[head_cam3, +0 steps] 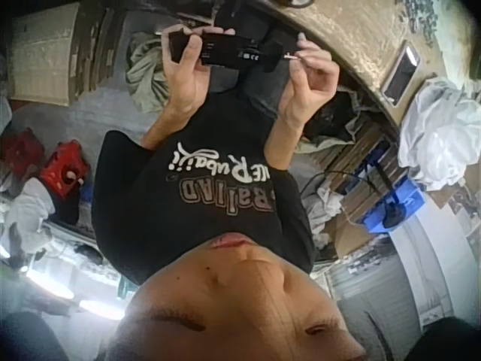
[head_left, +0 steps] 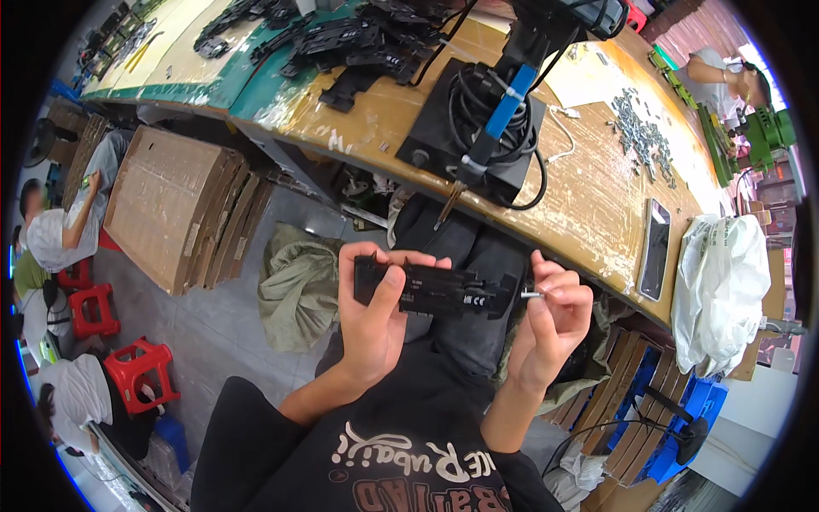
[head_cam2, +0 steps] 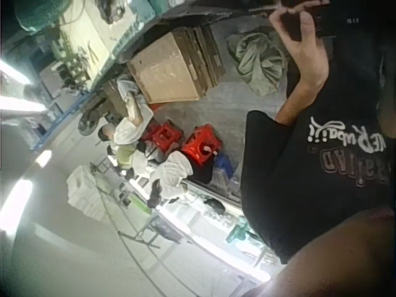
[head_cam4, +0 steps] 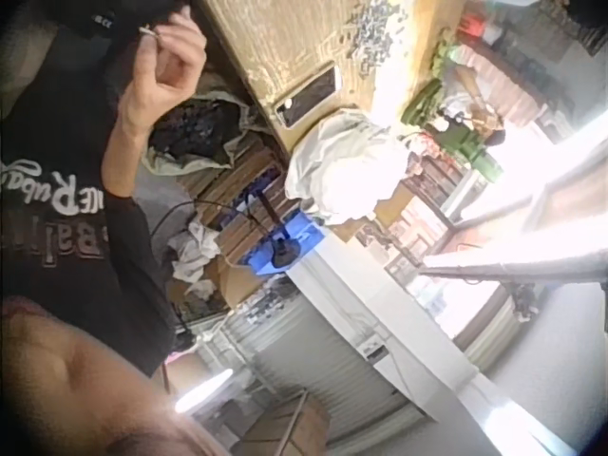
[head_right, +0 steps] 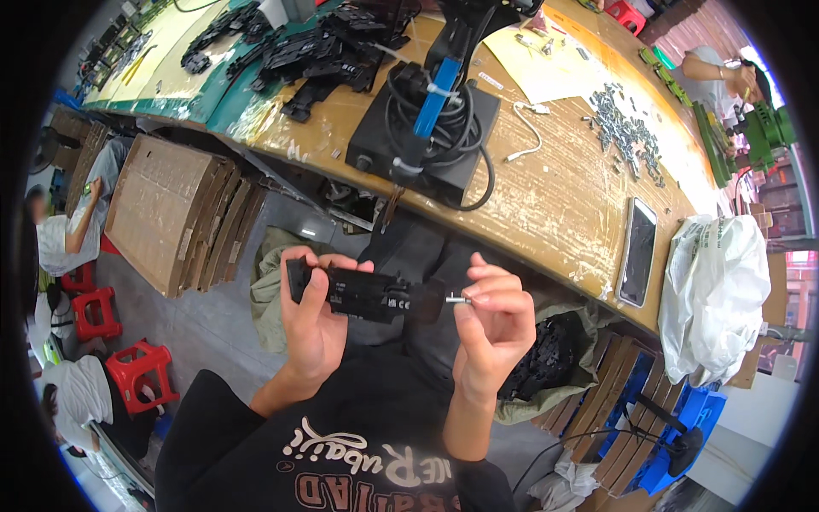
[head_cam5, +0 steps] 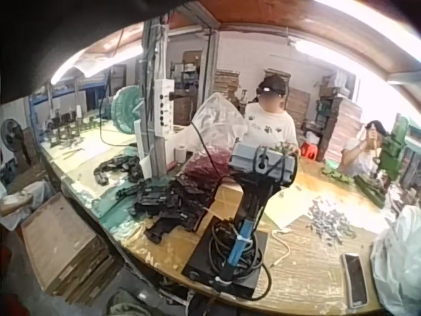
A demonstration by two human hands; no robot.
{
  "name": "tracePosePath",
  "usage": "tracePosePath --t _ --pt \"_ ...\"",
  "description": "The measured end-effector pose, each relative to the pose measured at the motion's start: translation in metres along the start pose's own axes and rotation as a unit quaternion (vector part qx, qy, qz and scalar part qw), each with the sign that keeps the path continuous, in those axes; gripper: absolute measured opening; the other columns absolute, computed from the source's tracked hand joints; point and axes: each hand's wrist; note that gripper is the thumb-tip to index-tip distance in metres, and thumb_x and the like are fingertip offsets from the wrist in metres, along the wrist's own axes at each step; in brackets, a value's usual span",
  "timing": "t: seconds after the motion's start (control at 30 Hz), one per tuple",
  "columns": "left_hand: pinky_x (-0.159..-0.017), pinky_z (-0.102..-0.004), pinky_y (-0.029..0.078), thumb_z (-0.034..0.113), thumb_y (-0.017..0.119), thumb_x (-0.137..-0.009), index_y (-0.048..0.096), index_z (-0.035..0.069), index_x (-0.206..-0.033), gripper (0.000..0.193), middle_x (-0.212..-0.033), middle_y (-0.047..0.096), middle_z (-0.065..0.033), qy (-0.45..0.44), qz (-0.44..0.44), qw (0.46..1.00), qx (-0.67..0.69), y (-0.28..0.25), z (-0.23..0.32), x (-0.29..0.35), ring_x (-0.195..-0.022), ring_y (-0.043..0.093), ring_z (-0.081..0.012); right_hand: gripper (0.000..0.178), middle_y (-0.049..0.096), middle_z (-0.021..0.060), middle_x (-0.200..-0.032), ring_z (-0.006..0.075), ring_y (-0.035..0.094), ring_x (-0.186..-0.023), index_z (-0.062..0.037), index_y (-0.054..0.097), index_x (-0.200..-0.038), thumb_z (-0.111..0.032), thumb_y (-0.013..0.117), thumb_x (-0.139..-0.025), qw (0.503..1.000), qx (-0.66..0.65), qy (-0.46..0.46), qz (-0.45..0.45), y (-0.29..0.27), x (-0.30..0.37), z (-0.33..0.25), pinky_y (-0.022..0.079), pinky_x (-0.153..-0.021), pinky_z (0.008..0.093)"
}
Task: The recorder is assembling small plastic parts for a toy or electronic device, inserting metal pins or screws into the plastic housing.
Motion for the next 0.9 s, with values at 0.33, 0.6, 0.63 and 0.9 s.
tracePosePath --t 0.33,0.6,0.63,0.9 --pt "-0.083 -0.0471 0.045 0.008 0.050 -0.085 0.026 0.005 -0.096 0.027 -0.093 0.053 -0.0224 0.021 -0.018 0.999 -0.018 0.008 -0.008 -0.020 -0.088 0.057 -0.0350 0.028 0.045 0.0060 -0.078 0.0218 0.050 -0.083 -0.0059 0.044 -0.082 0.013 0.056 -0.066 0.973 -0.190 0.118 0.055 0.016 -0.021 0.005 0.036 -0.091 0.0520" --pt "-0.079 -0.0488 0.047 0.012 0.055 -0.083 0.025 0.006 -0.094 0.032 -0.088 0.053 -0.0215 0.042 -0.038 0.997 -0.051 0.003 -0.004 -0.035 -0.082 0.058 -0.0325 0.032 0.047 0.0069 -0.077 0.0215 0.052 -0.079 -0.0062 0.041 -0.086 0.013 0.057 -0.067 0.972 -0.185 0.132 0.063 0.021 -0.030 0.011 0.040 -0.088 0.0520" --pt "-0.078 -0.0485 0.048 0.013 0.056 -0.083 0.025 0.007 -0.094 0.033 -0.087 0.053 -0.0211 0.052 -0.043 0.996 -0.050 0.001 -0.003 -0.036 -0.082 0.058 -0.0325 0.033 0.047 0.0070 -0.077 0.0216 0.052 -0.079 -0.0063 0.040 -0.087 0.013 0.057 -0.066 0.972 -0.181 0.133 0.062 0.022 -0.030 0.011 0.040 -0.088 0.0525" --pt "-0.074 -0.0460 0.051 0.015 0.056 -0.083 0.026 0.007 -0.098 0.034 -0.083 0.053 -0.0204 0.068 -0.048 0.994 -0.071 -0.008 0.002 -0.038 -0.075 0.060 -0.0345 0.035 0.047 0.0077 -0.075 0.0217 0.054 -0.076 -0.0059 0.038 -0.087 0.014 0.057 -0.065 0.974 -0.155 0.152 0.062 0.029 -0.032 0.014 0.039 -0.089 0.0533"
Point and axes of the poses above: each hand's wrist, its own x-axis away from the middle knuckle, its own y-axis out of the palm, z = x × y
